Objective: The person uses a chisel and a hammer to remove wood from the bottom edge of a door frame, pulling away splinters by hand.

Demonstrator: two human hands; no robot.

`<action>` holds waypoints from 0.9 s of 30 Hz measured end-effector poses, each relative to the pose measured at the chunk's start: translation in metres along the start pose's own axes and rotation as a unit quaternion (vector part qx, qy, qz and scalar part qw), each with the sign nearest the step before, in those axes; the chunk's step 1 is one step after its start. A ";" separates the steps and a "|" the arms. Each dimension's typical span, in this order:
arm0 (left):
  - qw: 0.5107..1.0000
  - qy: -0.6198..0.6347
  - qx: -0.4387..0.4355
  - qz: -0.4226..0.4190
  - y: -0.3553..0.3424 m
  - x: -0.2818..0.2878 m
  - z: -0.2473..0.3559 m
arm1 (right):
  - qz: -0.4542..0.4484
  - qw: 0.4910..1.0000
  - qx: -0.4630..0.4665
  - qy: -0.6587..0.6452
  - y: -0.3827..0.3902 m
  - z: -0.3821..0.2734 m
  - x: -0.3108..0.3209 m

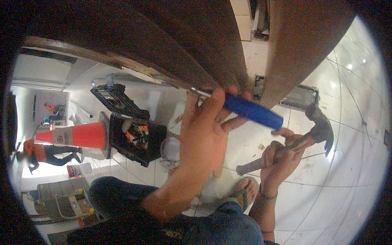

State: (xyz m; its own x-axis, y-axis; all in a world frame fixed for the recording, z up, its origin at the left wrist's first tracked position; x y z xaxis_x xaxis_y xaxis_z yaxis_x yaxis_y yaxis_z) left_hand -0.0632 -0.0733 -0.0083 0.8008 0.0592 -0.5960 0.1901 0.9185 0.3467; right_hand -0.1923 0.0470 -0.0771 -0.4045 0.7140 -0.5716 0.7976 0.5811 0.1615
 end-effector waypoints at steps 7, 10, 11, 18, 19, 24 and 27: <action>0.992 -0.090 0.087 -0.022 0.028 0.032 -0.002 | 0.000 1.000 -0.014 0.026 0.019 0.004 -0.017; 0.990 -0.133 0.008 -0.051 0.031 0.033 0.000 | -0.080 0.993 0.033 0.076 0.024 0.001 -0.026; 0.985 -0.154 -0.007 -0.072 0.030 0.033 0.003 | -0.105 0.990 0.048 0.086 0.027 0.002 -0.028; 0.992 -0.104 -0.064 0.041 -0.002 0.078 0.035 | 0.032 0.997 0.015 0.073 0.026 0.002 0.004; 0.992 -0.101 -0.062 0.041 -0.006 0.076 0.038 | 0.049 0.995 0.006 0.081 0.023 0.002 0.010; 0.989 0.004 -0.052 0.136 -0.015 0.091 0.050 | 0.056 0.998 -0.014 0.022 0.027 0.006 0.009; 0.991 -0.017 -0.070 0.116 -0.016 0.086 0.058 | 0.041 0.999 -0.021 -0.014 0.024 0.006 0.021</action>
Point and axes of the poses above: each hand's wrist, its own y-axis away from the middle knuckle, its own x-axis out of the back of the hand, z = x × y, the point moved 7 cm from there along -y, towards the middle knuckle, and after that the axes turned 6 degrees about z, right-handed, at the moved point
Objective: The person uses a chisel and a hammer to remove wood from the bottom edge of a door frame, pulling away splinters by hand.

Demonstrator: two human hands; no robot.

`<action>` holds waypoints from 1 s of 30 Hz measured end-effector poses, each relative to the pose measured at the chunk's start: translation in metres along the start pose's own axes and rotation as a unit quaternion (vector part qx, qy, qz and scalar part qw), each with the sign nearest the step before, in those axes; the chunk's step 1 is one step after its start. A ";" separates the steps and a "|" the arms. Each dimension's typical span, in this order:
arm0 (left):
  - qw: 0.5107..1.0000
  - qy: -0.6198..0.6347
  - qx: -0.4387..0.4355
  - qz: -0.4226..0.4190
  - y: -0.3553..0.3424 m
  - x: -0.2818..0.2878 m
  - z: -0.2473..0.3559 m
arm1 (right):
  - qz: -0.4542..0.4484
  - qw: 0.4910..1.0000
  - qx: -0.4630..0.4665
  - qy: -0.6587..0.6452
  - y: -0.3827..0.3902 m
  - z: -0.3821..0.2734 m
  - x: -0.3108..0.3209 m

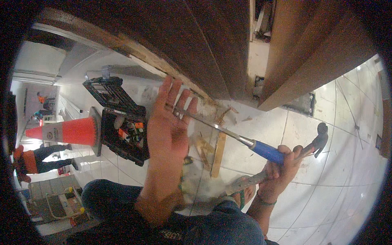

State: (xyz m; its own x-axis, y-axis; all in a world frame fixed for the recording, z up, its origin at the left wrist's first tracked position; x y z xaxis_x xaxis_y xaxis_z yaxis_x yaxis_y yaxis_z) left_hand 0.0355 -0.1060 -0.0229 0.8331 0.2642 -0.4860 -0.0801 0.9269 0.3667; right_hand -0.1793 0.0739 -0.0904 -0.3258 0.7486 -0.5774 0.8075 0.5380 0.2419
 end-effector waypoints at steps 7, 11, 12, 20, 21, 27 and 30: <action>0.994 0.089 0.055 -0.012 0.009 -0.015 0.021 | 0.027 0.994 -0.024 -0.101 -0.002 0.000 0.018; 0.954 0.225 0.199 0.025 -0.004 -0.005 0.009 | 0.047 0.990 -0.039 -0.128 -0.003 -0.001 0.024; 0.938 0.257 0.230 0.027 -0.005 -0.005 0.007 | 0.047 0.990 -0.038 -0.129 -0.004 0.000 0.027; 0.826 0.411 0.383 -0.037 -0.008 -0.021 -0.008 | 0.056 0.981 -0.072 -0.173 -0.007 0.004 0.027; 0.815 0.423 0.391 -0.054 -0.009 -0.025 -0.009 | 0.056 0.981 -0.072 -0.174 -0.006 0.004 0.026; 0.817 0.431 0.378 -0.063 -0.015 -0.028 -0.014 | 0.066 0.982 -0.076 -0.161 -0.004 0.004 0.023; 0.810 0.440 0.382 -0.065 -0.017 -0.029 -0.015 | 0.061 0.983 -0.077 -0.156 -0.005 0.005 0.023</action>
Point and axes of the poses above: each hand's wrist, its own y-axis away from the middle knuckle, its own x-axis out of the back of the hand, z = x × y, the point moved 7 cm from there along -y, towards the middle knuckle, and after that the axes turned 6 degrees about z, right-handed, at the moved point
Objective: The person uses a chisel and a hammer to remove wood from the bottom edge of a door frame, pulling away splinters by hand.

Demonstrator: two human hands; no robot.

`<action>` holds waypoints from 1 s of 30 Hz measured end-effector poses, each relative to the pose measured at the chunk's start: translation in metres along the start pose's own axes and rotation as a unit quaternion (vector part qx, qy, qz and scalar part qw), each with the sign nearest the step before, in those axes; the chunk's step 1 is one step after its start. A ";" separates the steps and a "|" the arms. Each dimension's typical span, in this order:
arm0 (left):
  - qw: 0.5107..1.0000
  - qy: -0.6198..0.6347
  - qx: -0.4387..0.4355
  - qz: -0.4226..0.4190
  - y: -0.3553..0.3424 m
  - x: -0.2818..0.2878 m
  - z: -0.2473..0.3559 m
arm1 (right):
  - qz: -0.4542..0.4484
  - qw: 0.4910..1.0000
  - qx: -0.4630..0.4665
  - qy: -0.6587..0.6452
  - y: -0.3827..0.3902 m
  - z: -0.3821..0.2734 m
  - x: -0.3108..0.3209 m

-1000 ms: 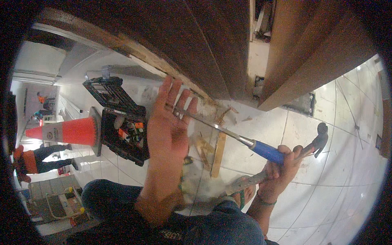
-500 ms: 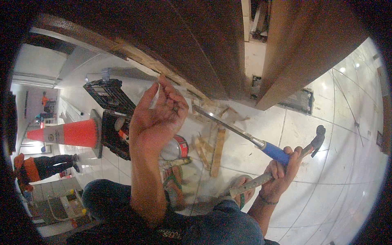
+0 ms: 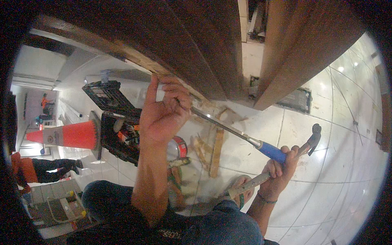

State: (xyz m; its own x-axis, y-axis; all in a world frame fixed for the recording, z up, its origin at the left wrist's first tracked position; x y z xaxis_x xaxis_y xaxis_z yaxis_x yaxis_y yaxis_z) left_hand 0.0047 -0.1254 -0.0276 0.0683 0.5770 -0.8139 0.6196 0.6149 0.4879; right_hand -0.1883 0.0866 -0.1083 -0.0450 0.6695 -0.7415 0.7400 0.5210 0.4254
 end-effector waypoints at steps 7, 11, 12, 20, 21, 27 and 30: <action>0.999 0.000 -0.027 -0.029 0.010 -0.008 0.004 | -0.025 1.000 -0.008 -0.007 -0.001 0.002 0.006; 0.984 -0.123 -0.132 -0.009 0.012 0.012 0.016 | -0.008 1.000 -0.013 -0.016 -0.004 0.002 0.005; 0.978 -0.135 -0.153 0.036 0.015 0.019 0.018 | -0.009 1.000 -0.014 -0.017 -0.005 0.003 0.003; 0.978 -0.155 -0.140 0.004 0.039 -0.010 0.005 | -0.005 0.999 -0.043 -0.014 0.001 0.016 -0.001; 0.981 -0.139 -0.134 0.015 0.039 -0.012 0.005 | -0.007 0.999 -0.043 -0.016 0.001 0.015 -0.002; 0.996 -0.053 -0.066 -0.007 0.040 -0.019 0.000 | -0.019 1.000 -0.021 0.010 0.004 0.011 -0.005; 0.995 -0.054 -0.082 -0.013 0.045 -0.022 -0.002 | -0.033 0.999 -0.023 -0.002 0.005 0.012 -0.007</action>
Point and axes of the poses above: each hand's wrist, its own y-axis away from the middle knuckle, its own x-axis out of the back of the hand, z = x × y, the point moved 7 cm from there along -y, towards the middle knuckle, and after that the axes turned 6 degrees about z, right-handed, at the moved point
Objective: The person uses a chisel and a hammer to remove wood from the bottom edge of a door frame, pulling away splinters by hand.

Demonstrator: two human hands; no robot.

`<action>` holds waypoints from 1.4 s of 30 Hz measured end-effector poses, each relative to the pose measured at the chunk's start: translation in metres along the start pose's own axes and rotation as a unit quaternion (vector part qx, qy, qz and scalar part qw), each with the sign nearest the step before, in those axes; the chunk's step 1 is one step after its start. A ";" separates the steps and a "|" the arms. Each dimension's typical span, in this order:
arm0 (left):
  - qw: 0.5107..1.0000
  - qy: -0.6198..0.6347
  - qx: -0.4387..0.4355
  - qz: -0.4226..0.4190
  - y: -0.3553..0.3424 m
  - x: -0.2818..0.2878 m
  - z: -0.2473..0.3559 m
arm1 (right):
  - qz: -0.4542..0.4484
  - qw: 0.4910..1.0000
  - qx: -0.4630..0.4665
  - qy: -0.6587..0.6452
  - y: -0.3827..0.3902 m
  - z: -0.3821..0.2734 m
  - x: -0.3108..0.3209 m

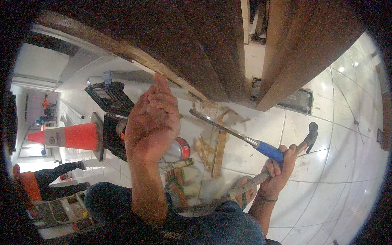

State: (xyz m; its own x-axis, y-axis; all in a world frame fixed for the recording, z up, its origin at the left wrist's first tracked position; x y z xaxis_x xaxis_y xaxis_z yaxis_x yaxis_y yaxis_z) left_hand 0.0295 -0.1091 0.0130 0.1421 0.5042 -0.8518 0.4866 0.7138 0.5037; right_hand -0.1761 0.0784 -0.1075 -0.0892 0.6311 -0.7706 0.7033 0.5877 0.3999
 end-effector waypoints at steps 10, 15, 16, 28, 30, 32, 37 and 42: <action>0.996 0.051 0.075 0.022 -0.020 0.018 -0.004 | -0.010 1.000 -0.013 -0.025 0.000 -0.001 0.009; 0.989 0.096 0.114 -0.026 -0.031 0.014 -0.010 | -0.043 0.999 -0.012 -0.031 0.000 -0.003 0.009; 0.989 0.095 0.114 -0.026 -0.033 0.014 -0.010 | -0.037 0.999 -0.009 -0.031 0.000 -0.004 0.009; 0.994 0.093 0.061 -0.002 -0.035 0.011 -0.011 | -0.019 0.999 -0.010 -0.026 -0.005 -0.004 0.009; 0.990 0.121 0.077 -0.003 -0.034 0.008 -0.014 | -0.015 0.999 -0.012 -0.028 -0.007 -0.003 0.011; 0.987 0.144 0.071 -0.023 -0.024 0.006 -0.012 | -0.021 0.999 -0.022 -0.030 -0.009 -0.001 0.015; 0.980 -0.072 -0.130 -0.130 0.011 -0.013 0.001 | 0.032 0.999 -0.019 -0.012 -0.013 0.002 0.016; 0.923 -0.224 -0.285 -0.132 0.017 -0.019 0.025 | 0.057 0.998 -0.018 -0.008 -0.016 0.005 0.017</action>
State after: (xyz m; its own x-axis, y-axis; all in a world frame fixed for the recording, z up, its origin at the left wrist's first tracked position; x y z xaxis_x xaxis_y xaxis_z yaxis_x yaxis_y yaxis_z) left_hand 0.0567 -0.1186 0.0337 0.4875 0.1164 -0.8653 0.0415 0.9869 0.1561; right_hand -0.1854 0.0766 -0.1294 0.0015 0.6862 -0.7274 0.6830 0.5306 0.5019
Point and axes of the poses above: each hand's wrist, its own y-axis away from the middle knuckle, its own x-axis out of the back of the hand, z = x × y, the point moved 7 cm from there along -y, towards the middle knuckle, and after that the axes turned 6 degrees about z, right-handed, at the moved point
